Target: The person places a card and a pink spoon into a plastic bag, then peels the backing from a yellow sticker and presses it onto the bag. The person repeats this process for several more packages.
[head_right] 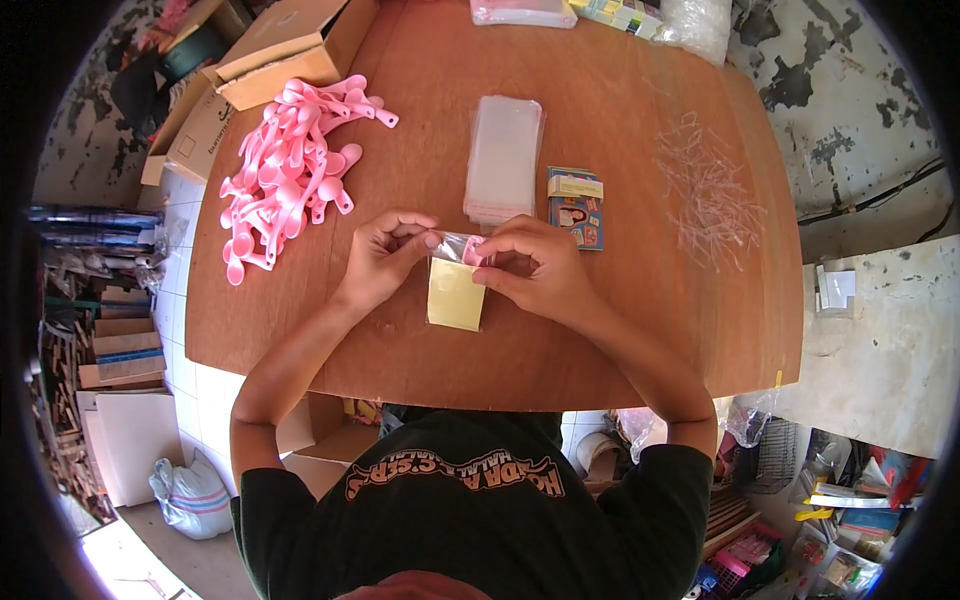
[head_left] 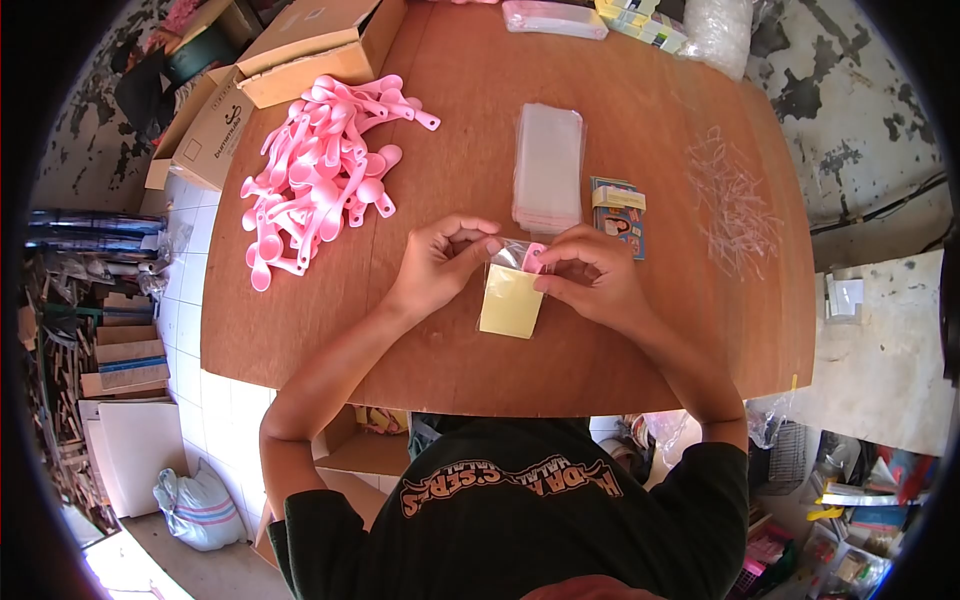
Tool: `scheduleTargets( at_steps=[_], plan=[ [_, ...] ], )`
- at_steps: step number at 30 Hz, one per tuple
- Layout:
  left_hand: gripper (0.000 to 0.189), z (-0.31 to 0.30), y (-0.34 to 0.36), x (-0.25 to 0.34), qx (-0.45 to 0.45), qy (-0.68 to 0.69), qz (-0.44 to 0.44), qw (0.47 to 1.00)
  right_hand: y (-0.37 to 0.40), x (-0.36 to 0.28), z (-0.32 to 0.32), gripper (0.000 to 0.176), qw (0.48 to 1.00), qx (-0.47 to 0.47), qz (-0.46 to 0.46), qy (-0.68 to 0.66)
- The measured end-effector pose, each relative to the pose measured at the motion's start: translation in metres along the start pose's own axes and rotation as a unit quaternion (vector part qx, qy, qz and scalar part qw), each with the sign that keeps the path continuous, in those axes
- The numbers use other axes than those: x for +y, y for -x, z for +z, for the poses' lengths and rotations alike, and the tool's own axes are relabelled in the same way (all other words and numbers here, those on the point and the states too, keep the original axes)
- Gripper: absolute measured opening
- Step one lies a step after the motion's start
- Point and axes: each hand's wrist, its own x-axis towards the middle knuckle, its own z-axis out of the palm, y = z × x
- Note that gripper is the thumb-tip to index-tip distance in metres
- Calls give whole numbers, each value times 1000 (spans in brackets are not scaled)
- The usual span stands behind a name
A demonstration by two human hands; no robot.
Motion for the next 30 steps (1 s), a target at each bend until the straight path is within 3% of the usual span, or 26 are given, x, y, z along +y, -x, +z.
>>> scheduleTargets(
  at_steps=[8, 10, 11, 13, 14, 17, 18, 19, 20, 22, 24, 26, 28, 30],
  plan=[
    [26, 0, 0, 3, 14, -7, -2, 1000, 1, 4, 2, 26, 1000, -4, 9, -27],
    [29, 2, -2, 20, -4, 87, -81, 993, 1, 6, 3, 25, 999, -1, 8, -38],
    [29, 1, -2, 20, -4, 86, -81, 993, 2, 7, 4, 25, 999, 1, 6, -50],
    [32, -6, 0, 22, -129, 36, -89, 987, 3, 9, 3, 25, 998, -4, 1, -58],
    [32, -10, 3, 24, -128, 36, -89, 987, 3, 9, 3, 25, 998, -9, -3, -66],
    [27, -23, 23, 65, -193, -206, -191, 940, 7, -10, 3, 25, 988, -24, 71, -137],
    [28, -29, 38, 73, -189, -187, -127, 956, 6, -12, -1, 25, 988, -25, 71, -135],
    [26, -37, 56, 75, -172, -116, -136, 969, 7, -14, -8, 27, 995, -42, 54, -76],
    [22, -47, 70, 100, -214, -126, -175, 953, 7, -16, -13, 29, 997, -57, 38, -18],
    [17, -74, 104, 103, -303, -134, -47, 942, 2, -19, -22, 23, 999, -23, 40, 7],
    [14, -95, 139, 106, -375, -66, -132, 915, -6, -18, -32, 18, 999, 12, 41, 30],
    [16, -108, 182, 89, -354, -44, -237, 904, -17, -16, -41, 12, 992, 11, 17, 123],
    [19, -115, 216, 70, -276, -220, -350, 868, -29, -13, -44, 8, 988, 23, 5, 154],
    [25, -112, 245, 39, -188, -375, -411, 809, -44, -8, -48, 6, 935, 10, -93, 343]
  ],
)
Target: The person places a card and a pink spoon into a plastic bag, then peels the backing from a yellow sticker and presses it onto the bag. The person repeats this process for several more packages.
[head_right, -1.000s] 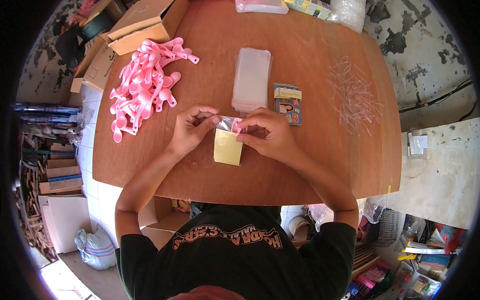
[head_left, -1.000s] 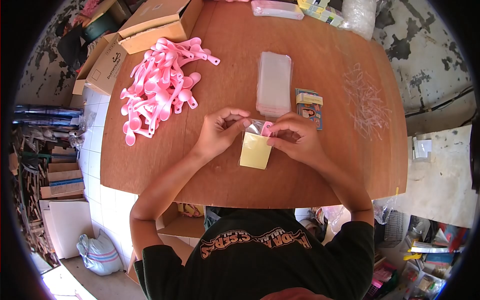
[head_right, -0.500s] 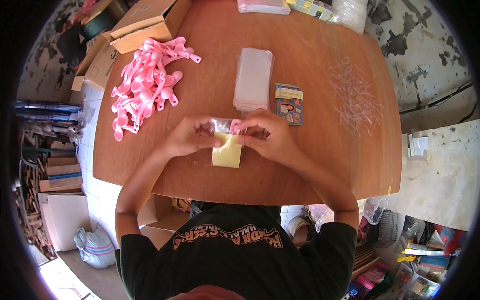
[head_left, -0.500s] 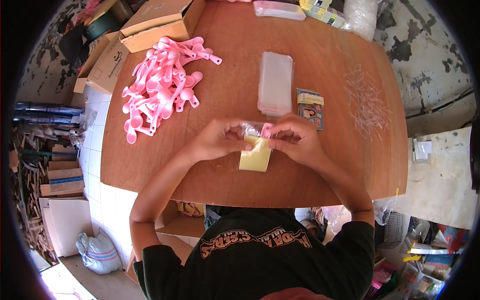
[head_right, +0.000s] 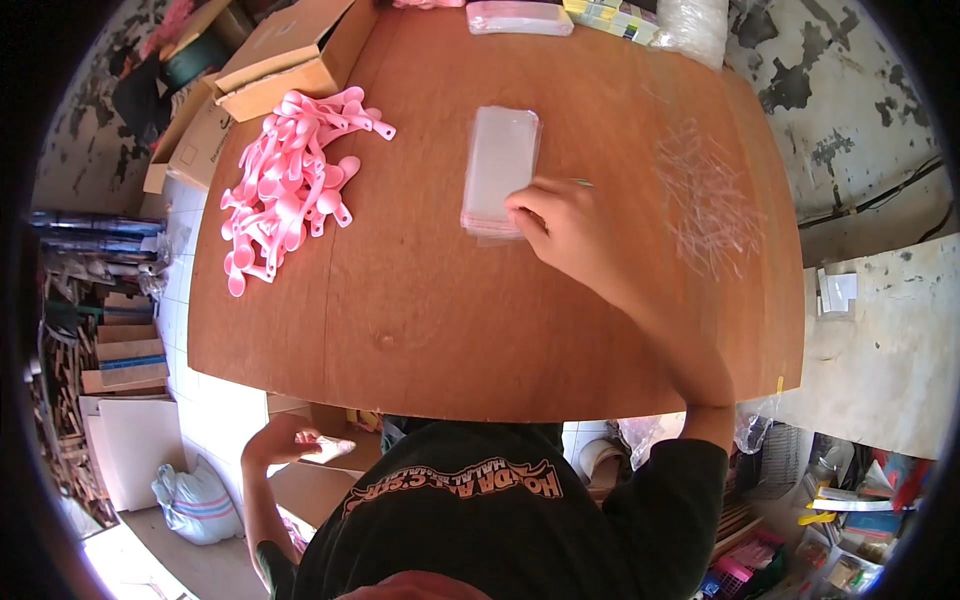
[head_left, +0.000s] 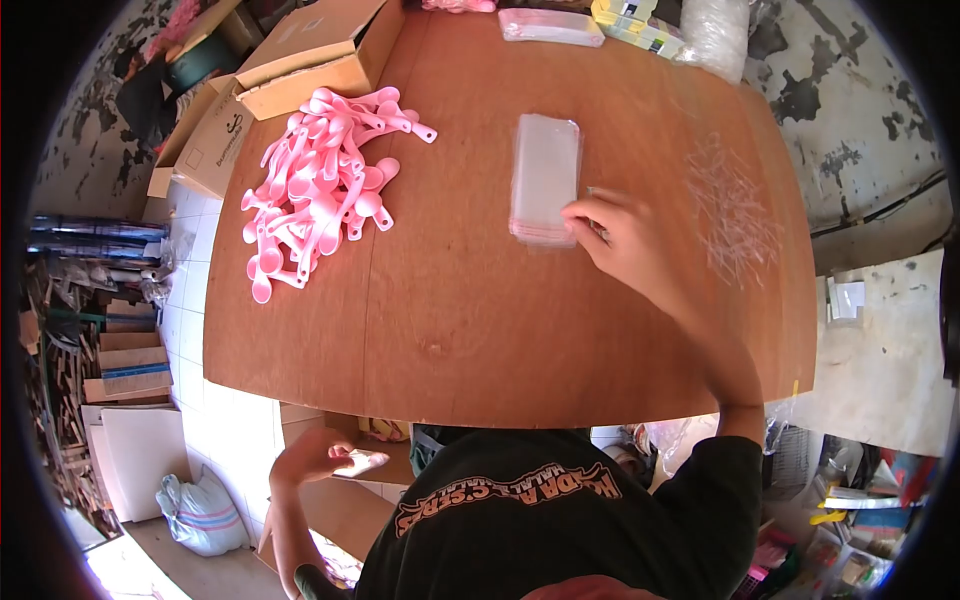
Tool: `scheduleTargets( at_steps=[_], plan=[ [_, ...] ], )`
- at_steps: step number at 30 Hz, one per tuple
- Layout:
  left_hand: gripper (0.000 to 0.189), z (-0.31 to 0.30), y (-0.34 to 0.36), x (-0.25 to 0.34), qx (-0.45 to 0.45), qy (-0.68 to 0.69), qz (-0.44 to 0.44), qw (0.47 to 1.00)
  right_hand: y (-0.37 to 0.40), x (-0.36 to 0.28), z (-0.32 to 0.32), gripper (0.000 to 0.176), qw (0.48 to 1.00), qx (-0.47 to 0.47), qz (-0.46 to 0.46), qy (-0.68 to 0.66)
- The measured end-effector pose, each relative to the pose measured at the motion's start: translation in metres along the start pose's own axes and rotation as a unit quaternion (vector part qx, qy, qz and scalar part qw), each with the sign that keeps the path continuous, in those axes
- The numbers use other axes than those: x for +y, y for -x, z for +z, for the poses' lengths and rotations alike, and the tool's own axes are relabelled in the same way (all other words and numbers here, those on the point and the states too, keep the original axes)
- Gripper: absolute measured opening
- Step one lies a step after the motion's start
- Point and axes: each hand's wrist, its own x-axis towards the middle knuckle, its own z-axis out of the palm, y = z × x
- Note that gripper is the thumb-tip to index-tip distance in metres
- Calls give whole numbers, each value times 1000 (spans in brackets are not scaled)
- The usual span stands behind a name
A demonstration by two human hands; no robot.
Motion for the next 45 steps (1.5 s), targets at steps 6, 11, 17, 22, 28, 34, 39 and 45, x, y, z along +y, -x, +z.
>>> scheduleTargets(
  at_steps=[6, 11, 17, 22, 28, 34, 39, 45],
  plan=[
    [27, -15, -2, 64, -104, 48, 61, 992, -26, 24, 21, 11, 991, -126, 13, 42],
    [24, -67, -4, 144, -25, 52, 334, 941, -31, 29, 29, 7, 978, -191, 70, 44],
    [38, -103, -88, 213, 310, -111, 447, 832, -23, 11, 9, 8, 979, -188, 79, 8],
    [38, -88, -148, 250, 392, -125, 641, 649, -7, -28, -11, 19, 943, -230, 148, -188],
    [7, -84, -155, 241, 236, 187, 532, 791, 42, -1, -37, 21, 988, -139, 70, 0],
    [9, -88, -157, 234, 136, 376, 499, 769, 68, 14, -32, 35, 989, -75, 98, 87],
    [10, -89, -161, 233, 124, 399, 471, 777, 66, 18, -39, 25, 985, -93, 135, 54],
    [22, -93, -164, 225, 141, 412, 414, 799, 58, -12, -52, 18, 981, 30, 108, 158]
  ],
)
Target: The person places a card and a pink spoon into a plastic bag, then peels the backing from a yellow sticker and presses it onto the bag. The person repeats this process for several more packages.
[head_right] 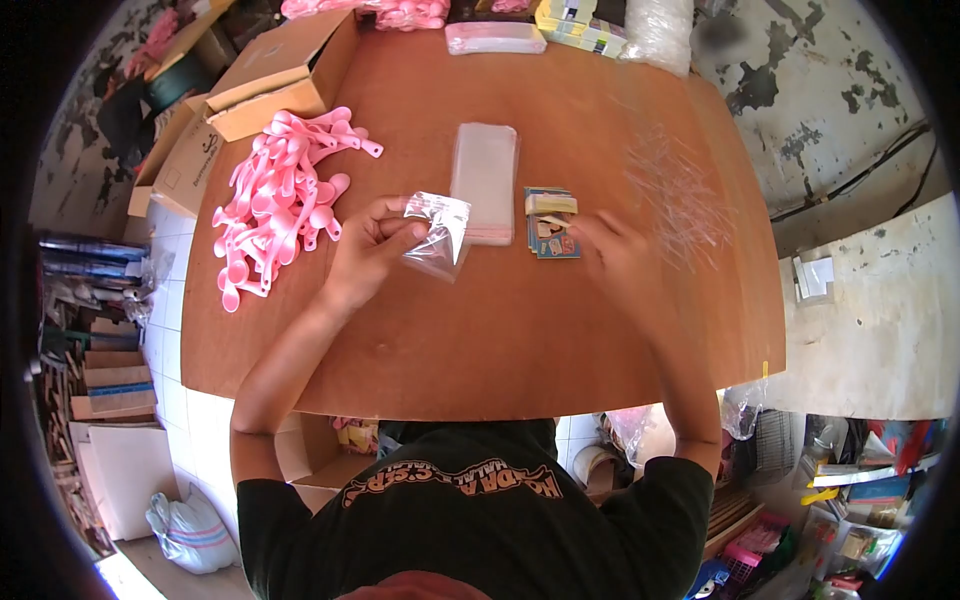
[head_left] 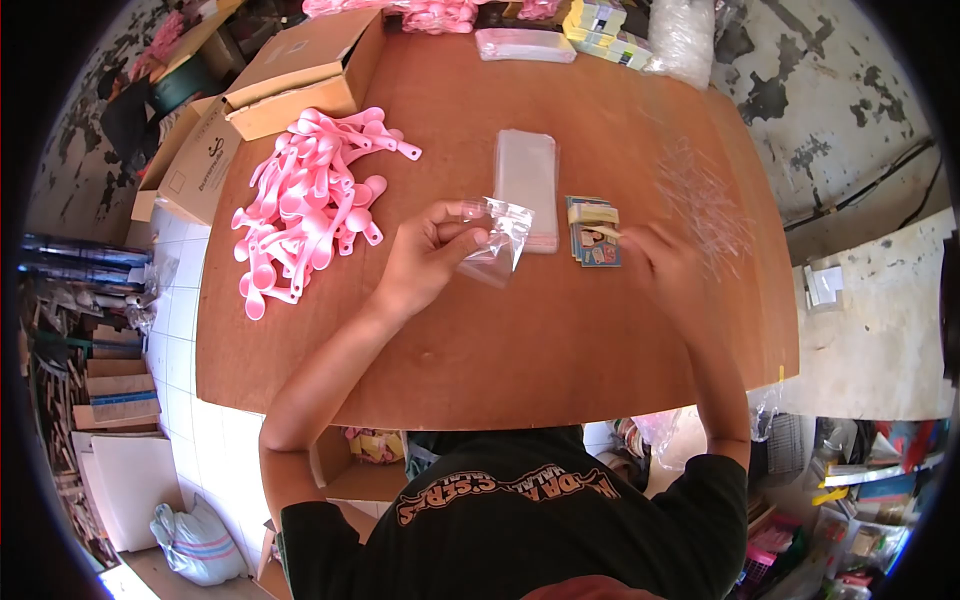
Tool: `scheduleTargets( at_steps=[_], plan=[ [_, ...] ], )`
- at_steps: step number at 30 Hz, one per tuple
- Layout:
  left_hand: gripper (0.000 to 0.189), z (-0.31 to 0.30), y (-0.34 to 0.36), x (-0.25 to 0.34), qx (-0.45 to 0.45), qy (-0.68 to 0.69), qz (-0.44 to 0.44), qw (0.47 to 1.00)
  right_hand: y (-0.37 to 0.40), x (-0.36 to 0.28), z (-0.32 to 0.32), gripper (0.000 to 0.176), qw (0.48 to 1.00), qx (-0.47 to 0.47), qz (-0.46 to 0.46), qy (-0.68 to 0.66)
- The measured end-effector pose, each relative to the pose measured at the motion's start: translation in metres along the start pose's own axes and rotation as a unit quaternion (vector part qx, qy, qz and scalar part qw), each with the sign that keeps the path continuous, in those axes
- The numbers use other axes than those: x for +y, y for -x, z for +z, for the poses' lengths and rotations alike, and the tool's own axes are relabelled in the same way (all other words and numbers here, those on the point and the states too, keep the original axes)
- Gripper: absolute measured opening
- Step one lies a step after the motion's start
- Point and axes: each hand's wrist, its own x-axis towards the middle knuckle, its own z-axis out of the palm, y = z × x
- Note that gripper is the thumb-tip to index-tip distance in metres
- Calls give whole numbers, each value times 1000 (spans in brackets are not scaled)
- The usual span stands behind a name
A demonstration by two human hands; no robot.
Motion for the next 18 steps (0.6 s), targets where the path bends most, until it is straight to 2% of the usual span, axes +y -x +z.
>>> scheduleTargets(
  at_steps=[1, 3, 4, 6, 10, 13, 15, 18],
  plan=[
    [24, 1, 0, -1, -5, 10, 1, 1000, -1, -10, -6, 18, 1000, -1, -4, -3],
    [26, 6, 0, -1, -11, 18, 1, 1000, -3, -29, -15, 15, 977, 91, 54, -186],
    [25, 10, 1, -1, -31, 21, -1, 999, -6, -37, -17, 15, 976, 92, 56, -187],
    [25, 23, 3, 3, -69, 52, 11, 996, -11, -52, -20, 18, 933, 100, 88, -333],
    [25, 43, 12, 25, -86, -7, -4, 996, -20, -56, -11, 20, 922, 97, 76, -366],
    [30, 40, 12, 27, -97, -27, 30, 994, -23, -48, -8, 20, 924, 51, 85, -368],
    [32, 39, 14, 34, -102, -60, 29, 993, -24, -41, -7, 20, 938, -35, 58, -339],
    [35, 41, 14, 34, -114, -115, 24, 986, -22, -52, -14, 18, 949, -73, 77, -297]
  ],
)
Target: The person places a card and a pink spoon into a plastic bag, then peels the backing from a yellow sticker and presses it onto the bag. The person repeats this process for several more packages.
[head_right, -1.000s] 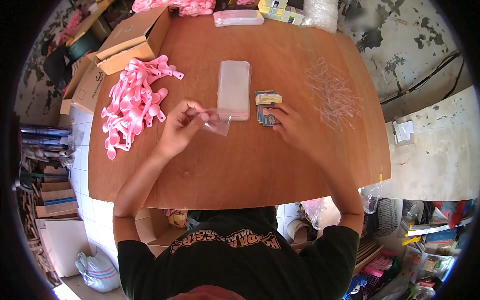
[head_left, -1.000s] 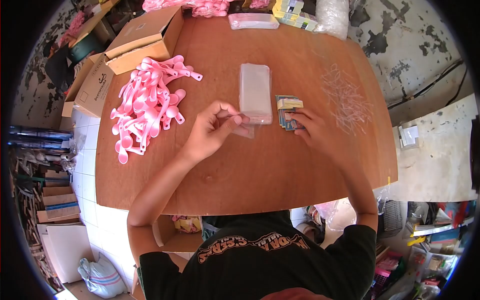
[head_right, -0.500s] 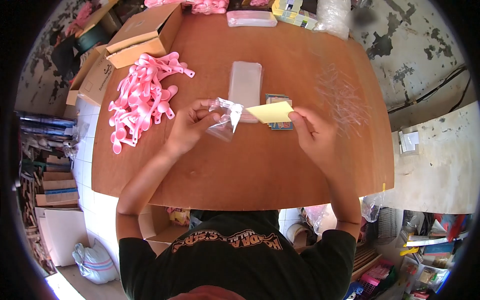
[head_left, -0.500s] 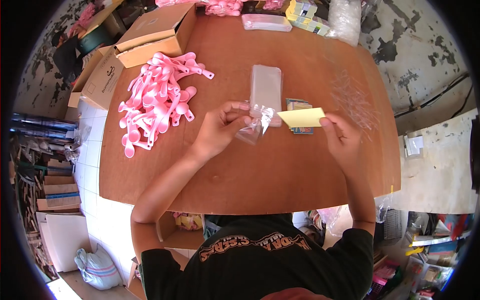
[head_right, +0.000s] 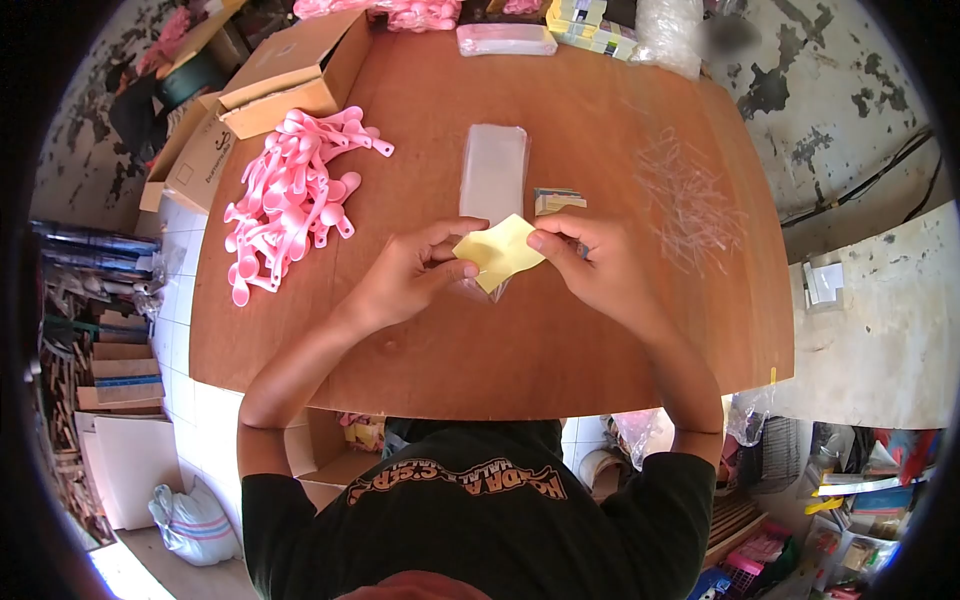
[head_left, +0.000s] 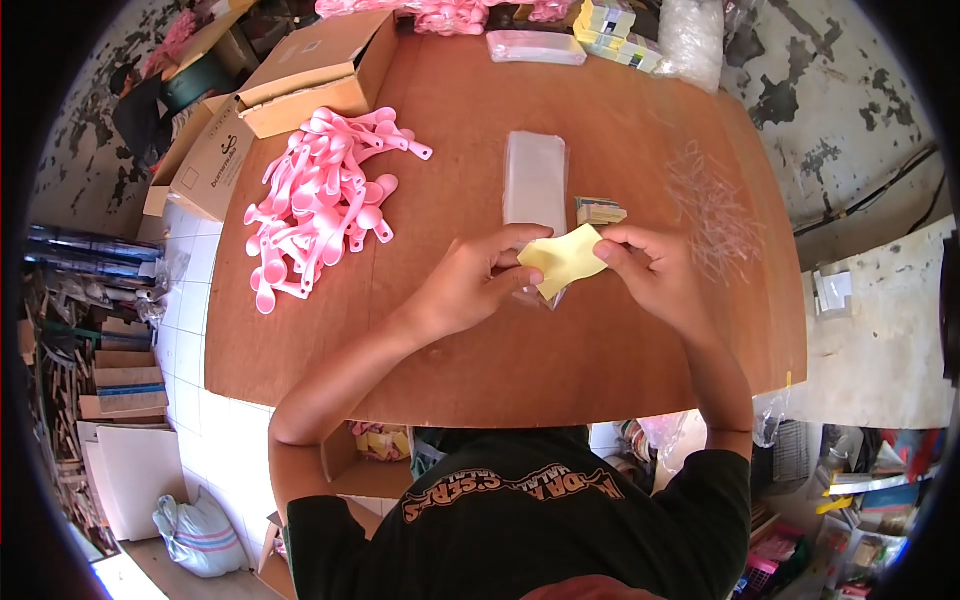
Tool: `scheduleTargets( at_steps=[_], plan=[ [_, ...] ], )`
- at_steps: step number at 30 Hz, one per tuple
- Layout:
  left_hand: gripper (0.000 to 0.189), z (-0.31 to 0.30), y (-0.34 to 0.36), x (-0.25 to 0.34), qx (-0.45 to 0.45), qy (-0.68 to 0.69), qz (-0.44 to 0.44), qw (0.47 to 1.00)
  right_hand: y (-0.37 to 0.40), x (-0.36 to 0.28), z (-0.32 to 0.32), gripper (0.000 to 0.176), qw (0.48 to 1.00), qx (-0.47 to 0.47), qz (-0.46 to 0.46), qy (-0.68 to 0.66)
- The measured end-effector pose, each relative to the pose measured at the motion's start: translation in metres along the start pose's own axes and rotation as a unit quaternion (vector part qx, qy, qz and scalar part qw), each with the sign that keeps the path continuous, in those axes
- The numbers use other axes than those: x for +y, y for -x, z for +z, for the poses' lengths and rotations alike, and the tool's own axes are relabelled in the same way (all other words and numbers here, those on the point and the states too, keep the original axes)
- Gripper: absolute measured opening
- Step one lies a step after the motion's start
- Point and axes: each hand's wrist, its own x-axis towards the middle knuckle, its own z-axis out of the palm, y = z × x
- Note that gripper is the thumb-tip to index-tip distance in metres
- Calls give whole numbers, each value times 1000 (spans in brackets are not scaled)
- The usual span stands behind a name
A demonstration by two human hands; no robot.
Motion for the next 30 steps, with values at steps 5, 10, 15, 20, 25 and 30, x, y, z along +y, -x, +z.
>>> scheduleTargets(
  at_steps=[5, 10, 15, 20, 25, 30],
  plan=[
    [43, -2, -3, 0, -7, -7, -18, 1000, 0, 12, -9, 18, 998, 43, -10, -34],
    [47, 2, -6, 10, -16, -49, -21, 998, -1, 3, -11, 18, 1000, -19, -16, -2],
    [45, 7, -8, -6, -33, 13, 13, 999, 2, -2, -1, 14, 998, -28, -6, -49],
    [41, -2, -4, 5, -73, 142, -80, 984, 0, 2, -2, 11, 997, 13, -33, -70],
    [36, 2, -6, 6, -44, 88, -29, 995, -4, -2, 6, 10, 993, -47, -96, -49],
    [27, 5, -10, 1, -21, 34, -3, 999, -7, 0, 10, 14, 985, -91, -143, -29]
  ],
)
